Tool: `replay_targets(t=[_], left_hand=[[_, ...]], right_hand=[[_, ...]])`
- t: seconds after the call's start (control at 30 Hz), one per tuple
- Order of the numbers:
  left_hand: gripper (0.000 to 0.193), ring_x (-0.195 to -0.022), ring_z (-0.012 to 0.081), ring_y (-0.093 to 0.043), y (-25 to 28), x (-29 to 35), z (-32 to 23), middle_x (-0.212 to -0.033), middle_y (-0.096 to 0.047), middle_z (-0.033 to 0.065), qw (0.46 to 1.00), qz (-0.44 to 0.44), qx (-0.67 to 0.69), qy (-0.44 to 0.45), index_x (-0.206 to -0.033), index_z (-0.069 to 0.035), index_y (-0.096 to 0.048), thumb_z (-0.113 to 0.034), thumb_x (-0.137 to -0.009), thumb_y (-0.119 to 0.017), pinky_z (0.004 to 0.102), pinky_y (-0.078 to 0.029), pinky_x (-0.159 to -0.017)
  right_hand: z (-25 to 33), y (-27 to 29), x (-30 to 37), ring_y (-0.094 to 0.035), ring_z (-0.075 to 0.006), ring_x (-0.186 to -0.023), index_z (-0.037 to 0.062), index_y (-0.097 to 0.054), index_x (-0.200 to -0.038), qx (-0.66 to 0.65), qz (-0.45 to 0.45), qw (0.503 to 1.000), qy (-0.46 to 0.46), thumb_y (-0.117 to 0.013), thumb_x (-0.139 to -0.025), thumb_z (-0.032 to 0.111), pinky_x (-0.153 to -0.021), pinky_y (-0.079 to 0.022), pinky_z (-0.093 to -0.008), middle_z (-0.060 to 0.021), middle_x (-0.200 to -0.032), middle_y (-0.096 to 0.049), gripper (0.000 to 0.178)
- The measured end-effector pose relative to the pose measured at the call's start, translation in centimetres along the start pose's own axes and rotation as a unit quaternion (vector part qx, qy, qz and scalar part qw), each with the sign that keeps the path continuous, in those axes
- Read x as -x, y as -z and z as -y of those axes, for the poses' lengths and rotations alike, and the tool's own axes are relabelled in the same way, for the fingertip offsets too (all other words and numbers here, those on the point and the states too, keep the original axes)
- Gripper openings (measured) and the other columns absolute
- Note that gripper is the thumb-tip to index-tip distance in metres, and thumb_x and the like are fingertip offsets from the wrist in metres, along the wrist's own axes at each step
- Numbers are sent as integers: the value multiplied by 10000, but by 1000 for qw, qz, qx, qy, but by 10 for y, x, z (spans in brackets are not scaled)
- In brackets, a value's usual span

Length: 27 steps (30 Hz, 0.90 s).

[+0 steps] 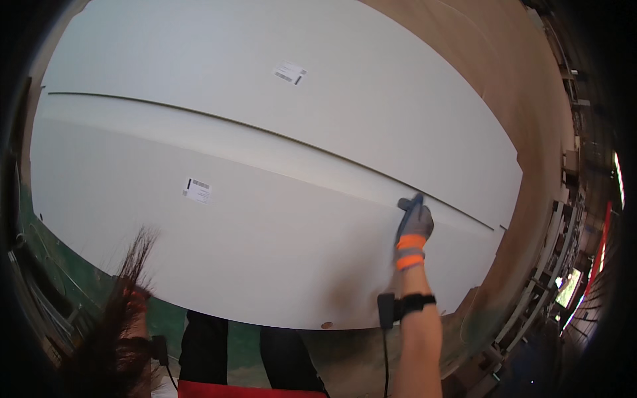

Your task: The recorder is cleaning and scraping white furniture panels in a workshop environment using cleaning solution, a cloth, and a scraper tool.

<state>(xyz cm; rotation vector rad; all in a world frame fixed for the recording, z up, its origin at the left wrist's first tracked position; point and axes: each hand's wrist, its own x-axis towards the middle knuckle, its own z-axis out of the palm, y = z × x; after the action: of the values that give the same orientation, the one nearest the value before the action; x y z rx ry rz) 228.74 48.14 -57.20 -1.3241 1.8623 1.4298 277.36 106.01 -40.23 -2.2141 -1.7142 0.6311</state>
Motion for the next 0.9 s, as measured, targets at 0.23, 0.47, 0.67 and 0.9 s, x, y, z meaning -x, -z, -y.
replay_targets(t=[0.23, 0.47, 0.67, 0.9], left_hand=[[934, -1378, 326, -301, 26, 17, -49, -1548, -301, 36, 976, 178, 97, 79, -1498, -162, -321, -800, -814, -311, 554, -267, -1113], [833, -1342, 306, -337, -12, -34, 52, -1503, -345, 48, 981, 170, -50, 75, -1442, -146, -364, -732, -850, -330, 521, -283, -1110], [748, -1312, 289, -367, 17, -54, -57, -1464, -383, 58, 985, 153, -81, -23, -1394, -133, -401, -675, -881, -346, 492, -296, -1107], [651, -1277, 269, -403, 6, -57, -56, -1419, -428, 70, 979, 170, -108, -28, -1338, -117, -443, -607, -917, -365, 460, -312, -1103]], right_hand=[[-106, 58, 172, -527, -294, -1230, -92, -442, -1338, -51, -34, 998, 8, -500, -992, 121, -1045, -420, -379, -204, -1348, -532, 410], [-410, 44, 272, -376, -312, -1359, 38, -368, -1459, -319, -46, 726, -607, -217, -904, 752, -1145, -267, -387, -151, -1522, -353, 917], [-221, -36, 246, -568, -310, -1154, 61, -464, -1394, -249, -16, 732, -634, -256, -832, 837, -976, -447, -456, -206, -1333, -555, 980], [-233, -28, 224, -526, -253, -619, 45, -603, -1095, -232, -34, 733, -639, -262, -874, 787, -609, -467, -439, -99, -801, -624, 846]])
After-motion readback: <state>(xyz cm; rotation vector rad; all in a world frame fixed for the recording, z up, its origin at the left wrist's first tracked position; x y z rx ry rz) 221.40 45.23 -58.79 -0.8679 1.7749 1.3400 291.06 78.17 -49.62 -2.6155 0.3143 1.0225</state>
